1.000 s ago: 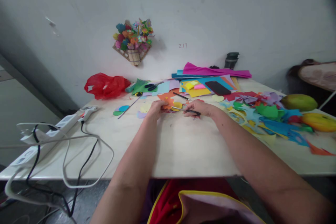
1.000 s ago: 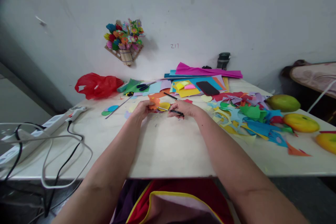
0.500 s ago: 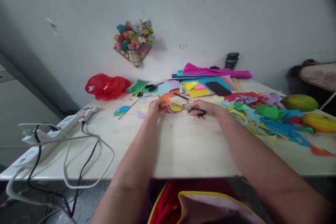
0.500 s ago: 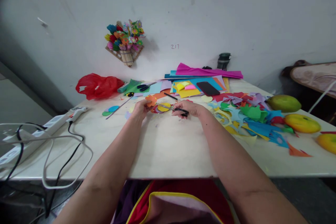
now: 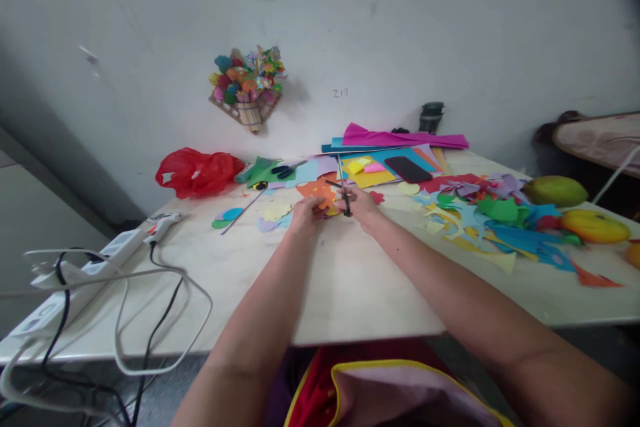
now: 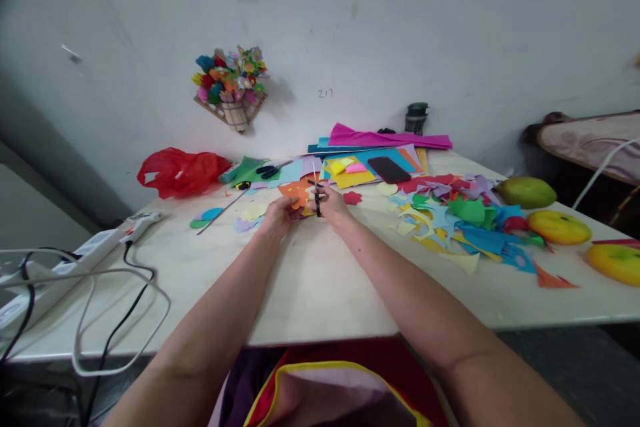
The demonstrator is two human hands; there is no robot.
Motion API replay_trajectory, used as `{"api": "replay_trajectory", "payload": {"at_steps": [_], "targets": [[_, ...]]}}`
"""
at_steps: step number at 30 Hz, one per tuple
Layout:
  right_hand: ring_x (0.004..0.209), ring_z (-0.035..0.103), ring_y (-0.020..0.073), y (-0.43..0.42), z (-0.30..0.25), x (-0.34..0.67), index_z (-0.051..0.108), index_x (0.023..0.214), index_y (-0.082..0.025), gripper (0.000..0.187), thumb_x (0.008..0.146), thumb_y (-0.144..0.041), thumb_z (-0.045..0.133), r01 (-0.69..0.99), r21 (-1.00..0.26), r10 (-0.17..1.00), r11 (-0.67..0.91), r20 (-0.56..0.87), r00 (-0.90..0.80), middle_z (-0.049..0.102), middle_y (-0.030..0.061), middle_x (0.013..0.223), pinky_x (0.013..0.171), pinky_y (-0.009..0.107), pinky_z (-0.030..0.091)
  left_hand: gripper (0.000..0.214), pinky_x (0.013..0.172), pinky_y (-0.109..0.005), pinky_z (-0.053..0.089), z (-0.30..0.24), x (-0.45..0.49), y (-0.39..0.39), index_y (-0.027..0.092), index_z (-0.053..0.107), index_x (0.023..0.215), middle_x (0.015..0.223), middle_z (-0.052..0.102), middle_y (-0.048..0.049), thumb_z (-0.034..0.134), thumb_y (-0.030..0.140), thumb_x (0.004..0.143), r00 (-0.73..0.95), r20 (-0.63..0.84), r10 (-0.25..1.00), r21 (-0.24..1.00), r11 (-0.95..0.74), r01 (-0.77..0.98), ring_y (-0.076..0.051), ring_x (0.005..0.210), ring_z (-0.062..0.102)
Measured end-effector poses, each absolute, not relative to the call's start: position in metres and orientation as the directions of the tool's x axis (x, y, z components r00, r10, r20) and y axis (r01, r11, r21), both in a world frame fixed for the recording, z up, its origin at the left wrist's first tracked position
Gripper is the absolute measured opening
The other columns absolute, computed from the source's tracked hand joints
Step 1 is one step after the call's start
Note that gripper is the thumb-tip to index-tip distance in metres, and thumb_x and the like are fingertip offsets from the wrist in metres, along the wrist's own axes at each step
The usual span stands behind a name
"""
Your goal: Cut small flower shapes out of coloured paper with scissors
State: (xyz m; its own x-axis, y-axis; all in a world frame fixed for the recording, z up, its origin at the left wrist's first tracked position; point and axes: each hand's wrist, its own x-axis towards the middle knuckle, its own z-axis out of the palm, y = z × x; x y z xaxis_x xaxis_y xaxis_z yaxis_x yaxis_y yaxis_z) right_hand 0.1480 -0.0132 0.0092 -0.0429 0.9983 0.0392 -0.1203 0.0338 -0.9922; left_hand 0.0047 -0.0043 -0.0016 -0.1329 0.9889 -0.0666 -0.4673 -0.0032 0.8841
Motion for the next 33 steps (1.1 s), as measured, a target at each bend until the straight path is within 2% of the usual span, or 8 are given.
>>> {"api": "replay_trajectory", "payload": {"at_steps": [9,18,27,33], "targets": [[0.056,0.061,0.0132,-0.019,0.018,0.145,0.058,0.093,-0.020,0.036,0.062,-0.028,0.076,-0.145,-0.989,0.999,0.033,0.028,0.034,0.058,-0.0035,0.064,0.044,0.021,0.039,0.012,0.068,-0.031,0.055,-0.001,0.008,-0.008,0.014,0.062,0.072,0.069,0.068,-0.0055,0.067,0.010,0.062,-0.083,-0.091,0.992,0.888,0.043,-0.457,-0.016,0.064,0.066],[0.052,0.052,0.0076,-0.022,0.024,0.143,0.055,0.086,-0.021,0.031,0.061,-0.017,0.073,-0.185,-0.983,0.995,-0.010,-0.028,0.098,0.055,-0.0060,0.066,0.045,0.019,0.041,0.017,0.068,-0.031,0.056,0.001,0.011,-0.011,0.016,0.058,0.068,0.066,0.067,-0.0034,0.072,0.012,0.059,-0.109,-0.060,0.992,0.903,0.008,-0.430,-0.015,0.062,0.065],[0.043,0.051,0.0081,-0.017,0.016,0.137,0.057,0.079,-0.019,0.028,0.055,-0.011,0.068,-0.270,-0.960,0.982,0.068,0.017,0.188,0.053,-0.0094,0.052,0.046,0.020,0.044,0.018,0.062,-0.030,0.052,0.002,0.015,-0.014,0.013,0.062,0.061,0.060,0.066,-0.0050,0.076,0.015,0.050,-0.161,-0.005,0.987,0.892,-0.068,-0.446,-0.016,0.056,0.063],[0.039,0.051,0.0084,-0.015,0.014,0.135,0.059,0.077,-0.019,0.027,0.054,-0.008,0.066,-0.328,-0.943,0.972,0.048,-0.031,0.231,0.054,-0.0094,0.048,0.044,0.020,0.042,0.023,0.062,-0.031,0.051,-0.004,0.015,-0.011,0.013,0.061,0.060,0.059,0.065,-0.0052,0.081,0.018,0.048,-0.152,0.030,0.988,0.886,-0.096,-0.453,-0.016,0.055,0.062]]}}
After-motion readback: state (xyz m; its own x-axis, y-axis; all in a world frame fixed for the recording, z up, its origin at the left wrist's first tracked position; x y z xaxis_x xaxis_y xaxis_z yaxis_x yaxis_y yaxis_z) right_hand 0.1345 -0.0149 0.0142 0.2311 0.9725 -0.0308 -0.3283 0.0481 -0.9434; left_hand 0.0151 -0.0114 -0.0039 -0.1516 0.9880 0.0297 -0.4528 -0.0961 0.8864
